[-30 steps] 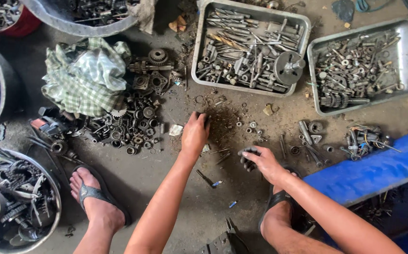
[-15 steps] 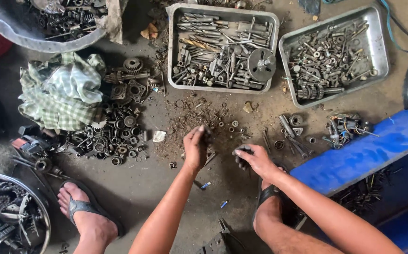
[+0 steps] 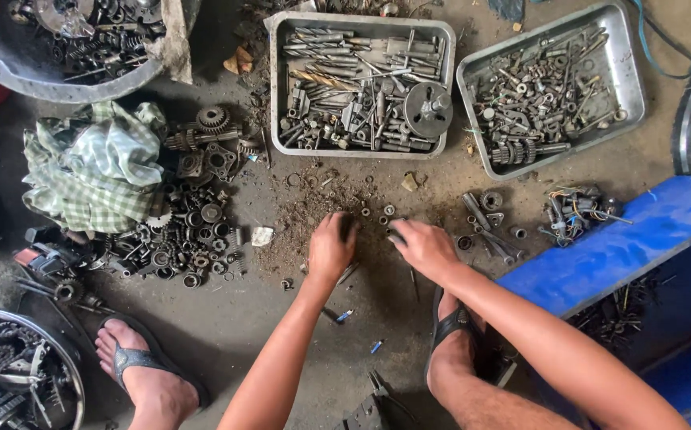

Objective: Sorting various motorcycle engine components, bolts, and screws into specific trays and containers.

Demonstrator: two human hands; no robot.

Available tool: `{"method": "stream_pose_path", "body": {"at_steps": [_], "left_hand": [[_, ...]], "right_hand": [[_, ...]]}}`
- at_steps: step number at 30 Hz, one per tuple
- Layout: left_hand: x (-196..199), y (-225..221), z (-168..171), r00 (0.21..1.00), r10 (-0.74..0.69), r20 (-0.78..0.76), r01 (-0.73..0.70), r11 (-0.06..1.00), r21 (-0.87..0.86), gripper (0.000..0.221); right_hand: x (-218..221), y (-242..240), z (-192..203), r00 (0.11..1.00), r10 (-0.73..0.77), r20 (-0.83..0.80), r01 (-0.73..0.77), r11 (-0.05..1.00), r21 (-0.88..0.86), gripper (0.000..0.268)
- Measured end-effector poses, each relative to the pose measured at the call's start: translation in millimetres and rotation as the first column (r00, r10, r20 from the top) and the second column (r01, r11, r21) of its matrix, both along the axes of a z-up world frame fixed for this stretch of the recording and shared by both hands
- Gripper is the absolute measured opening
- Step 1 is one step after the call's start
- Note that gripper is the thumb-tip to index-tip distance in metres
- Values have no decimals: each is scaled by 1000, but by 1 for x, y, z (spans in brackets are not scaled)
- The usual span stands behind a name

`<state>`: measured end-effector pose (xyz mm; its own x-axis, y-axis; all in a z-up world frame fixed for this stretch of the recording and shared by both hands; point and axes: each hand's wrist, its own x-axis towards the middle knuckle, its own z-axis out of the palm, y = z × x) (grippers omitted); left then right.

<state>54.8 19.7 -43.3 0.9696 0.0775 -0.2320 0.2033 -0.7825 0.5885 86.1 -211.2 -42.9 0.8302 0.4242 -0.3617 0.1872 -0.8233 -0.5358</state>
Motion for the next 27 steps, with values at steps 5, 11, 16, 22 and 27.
{"method": "stream_pose_path", "body": {"at_steps": [5,11,16,22,27], "left_hand": [[-8,-11,-6,887,336,-318,-445,431,-785,37],[25,-5,-23,985,150,89,-122,955,-270,23],[42,11,-49,949,-296,111,290,955,65,22],[47,7,-23,962,-274,1,274,960,-50,23],[14,-1,-10,942,212,-262,-333,700,-632,27]], "right_hand": [[4,-10,-43,966,255,31,-249,959,-138,29],[0,-9,-20,999,34,5,-34,999,35,27],[5,0,-19,952,284,117,-274,957,-94,31],[-4,-11,-56,884,419,206,-399,907,-134,31],[-9,1,-28,969,247,-17,-247,969,-9,35]]}}
